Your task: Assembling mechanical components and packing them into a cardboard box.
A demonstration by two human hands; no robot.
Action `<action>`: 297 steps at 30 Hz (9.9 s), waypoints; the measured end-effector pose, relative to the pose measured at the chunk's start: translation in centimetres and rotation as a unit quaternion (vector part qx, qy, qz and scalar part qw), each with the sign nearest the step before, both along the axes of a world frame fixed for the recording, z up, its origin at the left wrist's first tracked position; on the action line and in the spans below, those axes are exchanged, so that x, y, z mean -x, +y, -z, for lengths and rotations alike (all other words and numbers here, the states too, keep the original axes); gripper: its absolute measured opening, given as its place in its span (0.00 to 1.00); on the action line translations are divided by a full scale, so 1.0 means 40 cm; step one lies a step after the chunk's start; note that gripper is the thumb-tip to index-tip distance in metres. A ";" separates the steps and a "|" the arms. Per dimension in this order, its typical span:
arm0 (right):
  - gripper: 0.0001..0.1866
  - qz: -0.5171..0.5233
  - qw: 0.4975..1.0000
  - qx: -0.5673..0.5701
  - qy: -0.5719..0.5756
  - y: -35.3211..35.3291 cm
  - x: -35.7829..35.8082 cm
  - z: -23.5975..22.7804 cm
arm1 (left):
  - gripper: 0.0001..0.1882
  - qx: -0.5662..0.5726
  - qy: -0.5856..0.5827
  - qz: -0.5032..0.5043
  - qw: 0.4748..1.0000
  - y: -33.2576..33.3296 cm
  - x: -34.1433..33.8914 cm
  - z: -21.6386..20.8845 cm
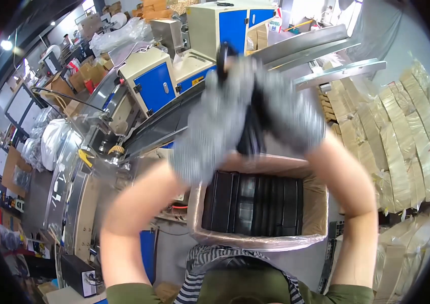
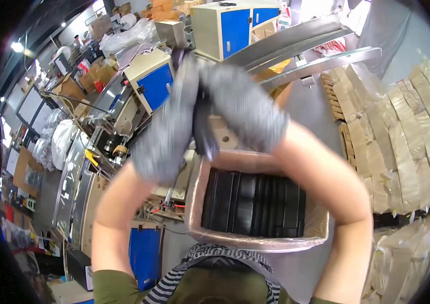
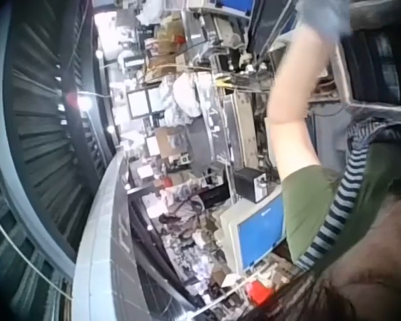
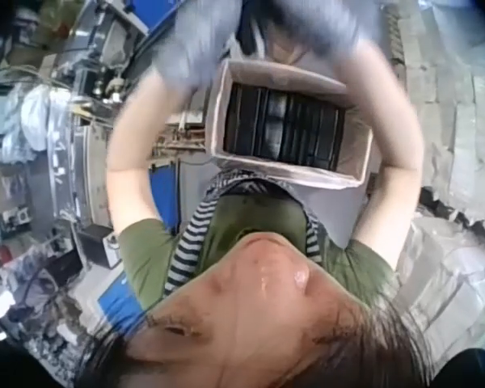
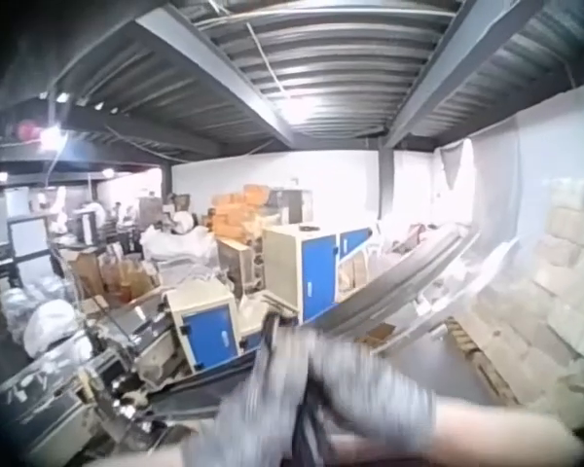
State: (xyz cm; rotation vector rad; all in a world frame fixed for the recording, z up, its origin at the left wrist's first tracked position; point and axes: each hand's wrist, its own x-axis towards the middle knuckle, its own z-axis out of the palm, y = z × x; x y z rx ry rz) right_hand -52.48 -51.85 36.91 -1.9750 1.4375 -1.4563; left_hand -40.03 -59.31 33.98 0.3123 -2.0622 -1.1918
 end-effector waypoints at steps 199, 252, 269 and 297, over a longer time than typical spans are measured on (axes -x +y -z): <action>0.29 0.128 0.834 -0.472 0.255 0.380 0.160 1.263 | 0.50 -0.025 -0.303 0.043 0.952 0.143 0.286 0.993; 0.13 0.324 0.805 -0.341 0.361 -0.076 0.407 -0.153 | 0.26 0.567 -0.116 0.042 0.814 -0.090 0.132 0.017; 0.37 -0.007 0.763 -0.552 0.338 0.496 0.178 1.040 | 0.57 0.262 -0.519 0.213 0.785 0.238 0.228 1.229; 0.32 -0.081 0.749 -0.574 0.320 0.494 0.058 1.228 | 0.48 0.292 -0.558 0.182 0.755 0.306 0.265 1.160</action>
